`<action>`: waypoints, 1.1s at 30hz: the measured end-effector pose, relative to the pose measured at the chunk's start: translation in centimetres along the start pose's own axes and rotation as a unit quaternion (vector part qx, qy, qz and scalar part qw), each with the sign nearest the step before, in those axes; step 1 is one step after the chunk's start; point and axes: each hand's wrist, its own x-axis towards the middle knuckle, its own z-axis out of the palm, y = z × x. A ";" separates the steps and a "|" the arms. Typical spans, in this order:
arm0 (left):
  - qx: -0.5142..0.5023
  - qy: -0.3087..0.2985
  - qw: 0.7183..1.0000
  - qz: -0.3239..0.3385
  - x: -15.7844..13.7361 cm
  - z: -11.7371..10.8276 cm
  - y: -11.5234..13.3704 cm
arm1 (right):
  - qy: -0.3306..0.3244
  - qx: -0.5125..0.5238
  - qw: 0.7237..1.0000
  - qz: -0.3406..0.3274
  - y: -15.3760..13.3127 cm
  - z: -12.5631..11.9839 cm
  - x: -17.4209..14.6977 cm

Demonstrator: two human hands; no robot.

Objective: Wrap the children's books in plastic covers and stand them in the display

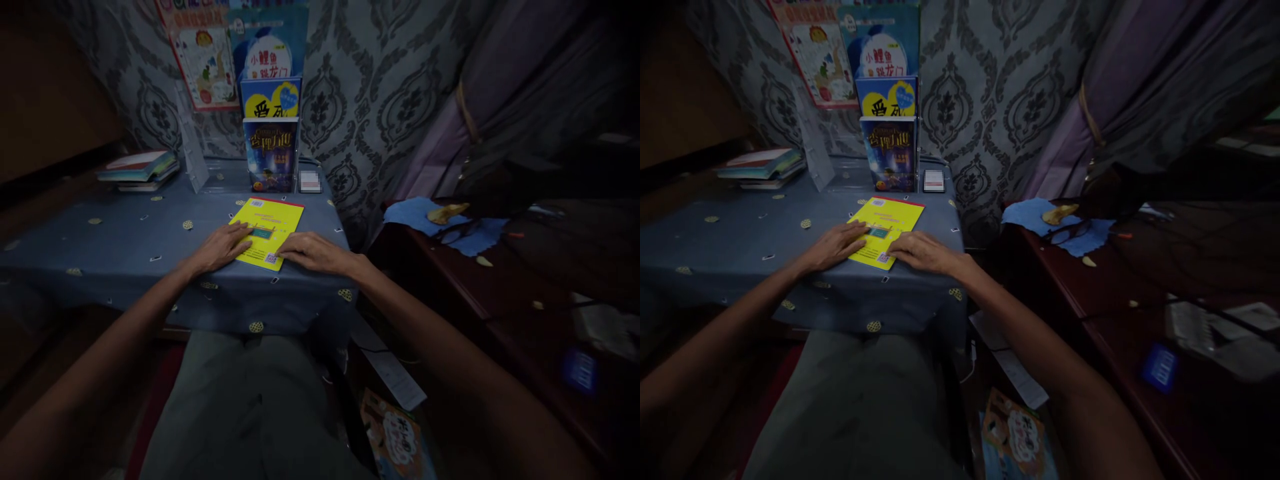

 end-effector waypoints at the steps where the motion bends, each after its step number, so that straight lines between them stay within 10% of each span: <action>1: 0.004 0.010 1.000 -0.001 -0.2 0.0 0.3 | 0.007 0.007 1.000 0.004 -0.1 0.1 -0.1; 10: 0.052 0.024 0.986 0.158 -2.7 -0.8 6.5 | 0.057 0.091 0.994 0.023 0.4 0.7 -0.8; 33: 0.064 -0.055 0.983 0.164 -1.5 -3.0 5.6 | 0.073 0.149 0.986 0.021 1.3 1.3 -1.2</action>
